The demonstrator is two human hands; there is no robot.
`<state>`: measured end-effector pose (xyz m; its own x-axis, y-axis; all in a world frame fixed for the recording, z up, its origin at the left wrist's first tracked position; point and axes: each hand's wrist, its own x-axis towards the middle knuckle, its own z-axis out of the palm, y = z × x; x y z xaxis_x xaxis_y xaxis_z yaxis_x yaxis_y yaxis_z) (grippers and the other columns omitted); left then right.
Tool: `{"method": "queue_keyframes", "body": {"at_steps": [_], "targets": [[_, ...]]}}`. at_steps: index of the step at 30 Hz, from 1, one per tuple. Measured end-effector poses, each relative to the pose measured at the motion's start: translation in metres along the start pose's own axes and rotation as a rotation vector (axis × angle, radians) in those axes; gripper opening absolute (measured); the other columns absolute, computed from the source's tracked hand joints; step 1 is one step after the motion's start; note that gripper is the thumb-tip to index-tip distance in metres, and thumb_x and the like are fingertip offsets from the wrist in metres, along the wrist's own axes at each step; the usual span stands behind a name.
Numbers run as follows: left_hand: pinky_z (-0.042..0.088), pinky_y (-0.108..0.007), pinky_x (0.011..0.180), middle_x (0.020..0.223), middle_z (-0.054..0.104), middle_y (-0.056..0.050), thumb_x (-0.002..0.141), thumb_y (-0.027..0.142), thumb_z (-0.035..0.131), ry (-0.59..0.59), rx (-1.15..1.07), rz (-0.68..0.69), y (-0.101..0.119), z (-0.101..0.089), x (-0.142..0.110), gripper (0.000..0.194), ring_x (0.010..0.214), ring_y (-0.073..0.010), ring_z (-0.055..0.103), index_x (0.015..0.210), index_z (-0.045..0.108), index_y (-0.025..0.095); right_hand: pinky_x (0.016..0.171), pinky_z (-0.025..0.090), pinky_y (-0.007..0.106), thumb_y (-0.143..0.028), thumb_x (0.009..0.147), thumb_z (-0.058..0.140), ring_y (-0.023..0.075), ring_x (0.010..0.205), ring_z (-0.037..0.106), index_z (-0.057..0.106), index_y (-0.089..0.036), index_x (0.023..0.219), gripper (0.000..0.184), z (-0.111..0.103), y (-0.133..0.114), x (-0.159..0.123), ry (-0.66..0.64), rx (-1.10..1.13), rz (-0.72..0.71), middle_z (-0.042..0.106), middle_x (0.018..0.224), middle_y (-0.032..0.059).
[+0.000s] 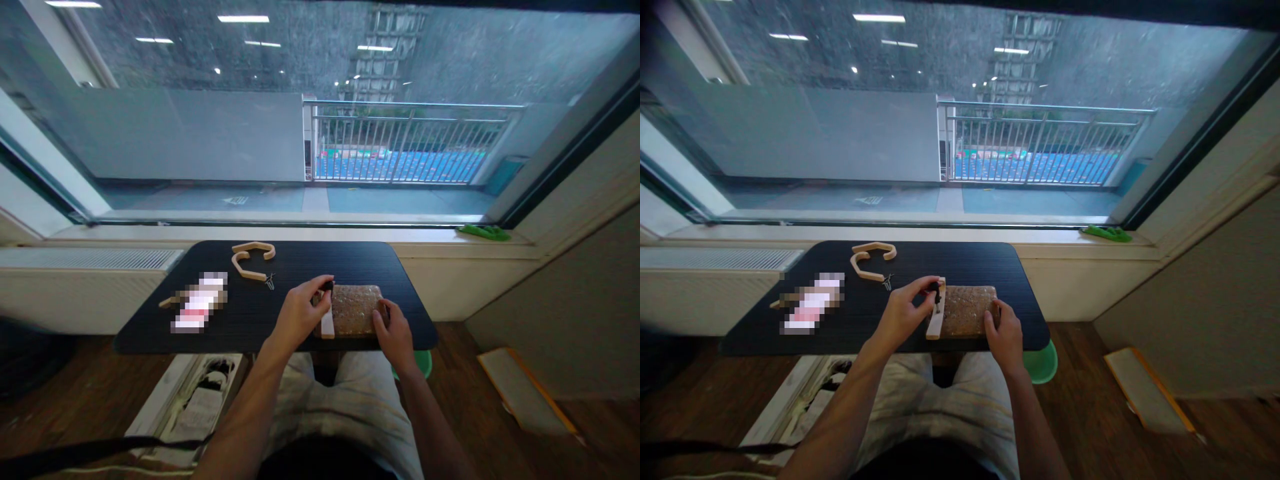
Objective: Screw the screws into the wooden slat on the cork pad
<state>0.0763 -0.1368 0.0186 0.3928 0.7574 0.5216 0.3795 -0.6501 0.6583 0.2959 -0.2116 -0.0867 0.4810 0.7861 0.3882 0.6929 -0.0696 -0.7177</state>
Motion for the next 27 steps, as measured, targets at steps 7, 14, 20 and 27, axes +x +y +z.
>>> {"method": "queue_keyframes", "body": {"at_steps": [7,14,20,27], "targets": [[0.057,-0.027,0.080,0.102,0.077,-0.005,0.083,0.012,0.056,0.002,-0.017,0.002,0.0001,0.0001,0.0004,0.035,0.081,-0.0156,0.071,0.115,0.069,0.019,0.089,0.050,0.046,-0.047,0.087,0.048,0.0292,0.101,0.065,0.063,-0.017,0.114,0.043,-0.0003,0.0011,0.0003,0.009,0.019,-0.025,0.070,0.111,0.0155],[0.057,-0.028,0.083,0.104,0.077,-0.005,0.084,0.014,0.057,-0.014,-0.060,-0.011,0.0005,0.0000,-0.0001,0.035,0.083,-0.0154,0.071,0.117,0.069,0.020,0.090,0.050,0.046,-0.047,0.087,0.047,0.0295,0.101,0.065,0.062,-0.015,0.115,0.045,-0.0012,-0.0003,0.0003,-0.002,0.013,-0.020,0.069,0.112,0.0168],[0.055,-0.030,0.084,0.100,0.072,-0.005,0.086,0.014,0.059,0.008,-0.070,0.062,0.0013,-0.0006,0.0009,0.030,0.085,-0.0159,0.068,0.114,0.069,0.019,0.089,0.050,0.047,-0.047,0.087,0.047,0.0305,0.101,0.065,0.062,-0.014,0.115,0.046,-0.0015,-0.0015,-0.0001,-0.008,0.003,-0.004,0.069,0.113,0.0176],[0.054,-0.027,0.079,0.093,0.069,-0.004,0.086,0.016,0.067,-0.007,-0.085,0.075,0.0005,-0.0007,0.0026,0.025,0.081,-0.0145,0.065,0.111,0.069,0.018,0.089,0.049,0.046,-0.046,0.088,0.047,0.0294,0.100,0.065,0.062,-0.015,0.115,0.044,-0.0005,-0.0002,0.0005,0.006,0.018,-0.028,0.070,0.111,0.0164]]}}
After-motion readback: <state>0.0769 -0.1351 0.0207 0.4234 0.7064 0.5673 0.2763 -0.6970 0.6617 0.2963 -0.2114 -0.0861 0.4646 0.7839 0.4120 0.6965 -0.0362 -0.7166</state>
